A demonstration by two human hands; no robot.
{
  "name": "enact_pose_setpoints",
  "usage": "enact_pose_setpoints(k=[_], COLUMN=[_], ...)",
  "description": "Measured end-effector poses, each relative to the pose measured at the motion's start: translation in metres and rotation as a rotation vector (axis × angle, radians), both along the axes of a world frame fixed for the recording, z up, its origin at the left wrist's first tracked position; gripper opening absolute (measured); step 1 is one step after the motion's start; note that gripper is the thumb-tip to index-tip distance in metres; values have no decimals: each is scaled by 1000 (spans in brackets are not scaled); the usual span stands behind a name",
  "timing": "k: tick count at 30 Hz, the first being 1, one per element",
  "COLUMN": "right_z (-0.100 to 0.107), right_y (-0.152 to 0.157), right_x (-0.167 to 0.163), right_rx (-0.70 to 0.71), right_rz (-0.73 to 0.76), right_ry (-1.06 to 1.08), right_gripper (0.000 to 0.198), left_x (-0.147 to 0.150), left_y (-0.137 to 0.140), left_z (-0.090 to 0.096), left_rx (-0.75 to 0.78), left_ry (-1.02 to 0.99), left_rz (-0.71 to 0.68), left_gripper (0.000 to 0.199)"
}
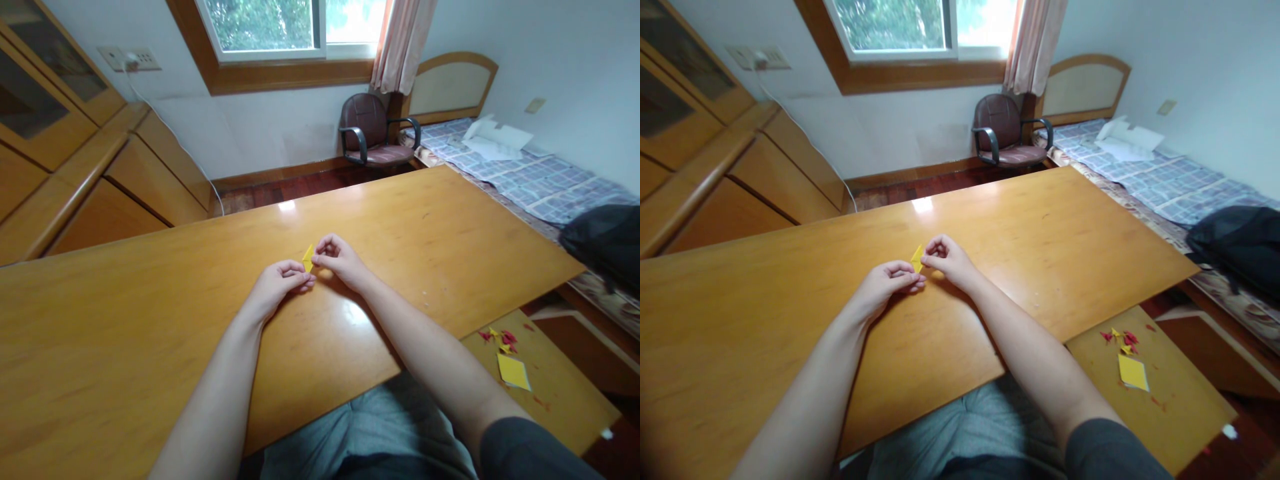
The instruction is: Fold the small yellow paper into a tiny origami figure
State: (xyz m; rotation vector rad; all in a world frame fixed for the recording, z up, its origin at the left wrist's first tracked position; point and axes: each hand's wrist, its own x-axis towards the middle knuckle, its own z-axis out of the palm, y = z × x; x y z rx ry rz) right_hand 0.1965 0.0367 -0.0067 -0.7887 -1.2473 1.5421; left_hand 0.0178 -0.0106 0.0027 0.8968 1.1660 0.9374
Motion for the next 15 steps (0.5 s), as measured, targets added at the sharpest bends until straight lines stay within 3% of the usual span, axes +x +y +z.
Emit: enact_pose_setpoints(k=[7, 15], right_z=[-1, -1], right_y=[1, 0], right_x=[0, -2], right_rx=[10, 18], right_rz=[7, 29], right_ry=[3, -15], right_gripper=[34, 35], left_x=[2, 1], left_y=[-2, 1], left_z=[9, 3], left_rx=[3, 33], left_ry=[64, 91], left_rz=[-15, -25], left_gripper=[36, 33])
